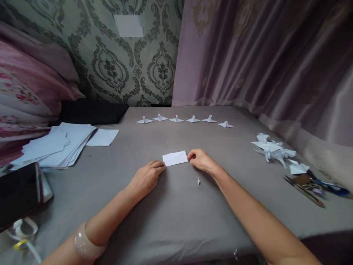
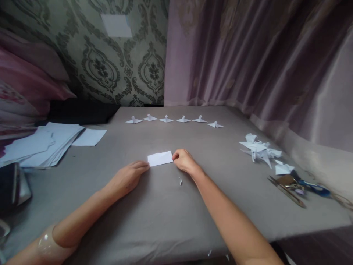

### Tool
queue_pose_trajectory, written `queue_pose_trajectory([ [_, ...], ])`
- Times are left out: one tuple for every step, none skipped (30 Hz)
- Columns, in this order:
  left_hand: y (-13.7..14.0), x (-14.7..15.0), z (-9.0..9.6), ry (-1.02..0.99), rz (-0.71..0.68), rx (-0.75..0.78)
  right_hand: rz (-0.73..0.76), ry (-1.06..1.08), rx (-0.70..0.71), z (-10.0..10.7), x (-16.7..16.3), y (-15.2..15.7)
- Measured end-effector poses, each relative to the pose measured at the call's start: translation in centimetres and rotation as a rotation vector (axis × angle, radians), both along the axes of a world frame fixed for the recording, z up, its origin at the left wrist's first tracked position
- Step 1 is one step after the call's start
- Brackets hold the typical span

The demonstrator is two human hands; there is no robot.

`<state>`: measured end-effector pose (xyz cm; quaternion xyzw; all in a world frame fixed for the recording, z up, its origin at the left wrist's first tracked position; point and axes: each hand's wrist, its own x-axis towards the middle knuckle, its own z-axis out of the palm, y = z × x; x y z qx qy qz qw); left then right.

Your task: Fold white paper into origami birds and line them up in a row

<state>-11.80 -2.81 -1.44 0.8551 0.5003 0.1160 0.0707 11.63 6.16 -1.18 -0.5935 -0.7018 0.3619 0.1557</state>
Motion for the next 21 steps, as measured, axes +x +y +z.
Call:
queue_pose_trajectory([
  [0.1, 0.1, 0.3, -0.009, 0.012, -0.017, 0.017, -0.009, 0.020, 0.4, 0.6, -0.6],
  [0.3, 0.2, 0.6, -0.026, 0.021, -0.037, 0.034, -0.013, 0.040, 0.8, 1.2, -1.4],
  [0.6, 0.2, 0.8, -0.051, 0.029, -0.060, 0.069, -0.009, 0.065, 1.4, 1.8, -2.4],
  [0.9, 0.3, 1.0, -0.082, 0.047, -0.080, 0.157, 0.003, 0.090, 2.0, 2.4, -3.4],
  [1.3, 0.4, 1.1, -0.117, 0.080, -0.096, 0.233, 0.025, 0.081, 2.6, 2.9, -4.4],
  [1.8, 0.5, 1.1, -0.158, 0.133, -0.104, 0.298, 0.056, 0.021, 3.3, 3.4, -5.3],
  [2.3, 0.7, 1.2, -0.203, 0.203, -0.100, 0.361, 0.082, -0.115, 3.9, 3.8, -6.0],
  [2.7, 0.8, 1.1, -0.252, 0.283, -0.088, 0.380, 0.114, -0.290, 4.4, 4.1, -6.5],
  [3.2, 1.1, 1.0, -0.302, 0.359, -0.071, 0.364, 0.139, -0.396, 4.8, 4.2, -6.6],
  [3.6, 1.3, 0.8, -0.351, 0.423, -0.059, 0.318, 0.150, -0.401, 5.0, 4.1, -6.5],
  [3.8, 1.6, 0.5, -0.395, 0.470, -0.057, 0.252, 0.153, -0.315, 4.9, 3.9, -6.1],
  [4.0, 1.9, 0.2, -0.426, 0.498, -0.063, 0.190, 0.140, -0.177, 4.6, 3.5, -5.5],
  [4.1, 2.1, -0.1, -0.444, 0.510, -0.074, 0.155, 0.119, -0.049, 4.1, 3.0, -4.8],
  [4.1, 2.2, -0.5, -0.446, 0.498, -0.084, 0.123, 0.099, 0.029, 3.4, 2.4, -4.1],
  [4.0, 2.3, -1.0, -0.432, 0.470, -0.087, 0.078, 0.083, 0.081, 2.6, 1.7, -3.4],
  [3.9, 2.3, -1.3, -0.416, 0.432, -0.074, 0.062, 0.068, 0.130, 1.8, 1.0, -2.8],
  [3.7, 2.3, -1.7, -0.403, 0.387, -0.055, 0.086, 0.050, 0.182, 1.1, 0.3, -2.3],
  [3.5, 2.3, -1.9, -0.396, 0.358, -0.030, 0.127, 0.037, 0.255, 0.5, -0.3, -1.9],
  [3.4, 2.2, -2.1, -0.394, 0.339, -0.009, 0.172, 0.025, 0.319, 0.1, -1.0, -1.7],
  [3.2, 2.2, -2.2, -0.397, 0.326, 0.003, 0.217, 0.016, 0.369, -0.2, -1.5, -1.5],
  [3.2, 2.3, -2.2, -0.402, 0.318, 0.008, 0.252, 0.008, 0.407, -0.4, -1.9, -1.5],
])
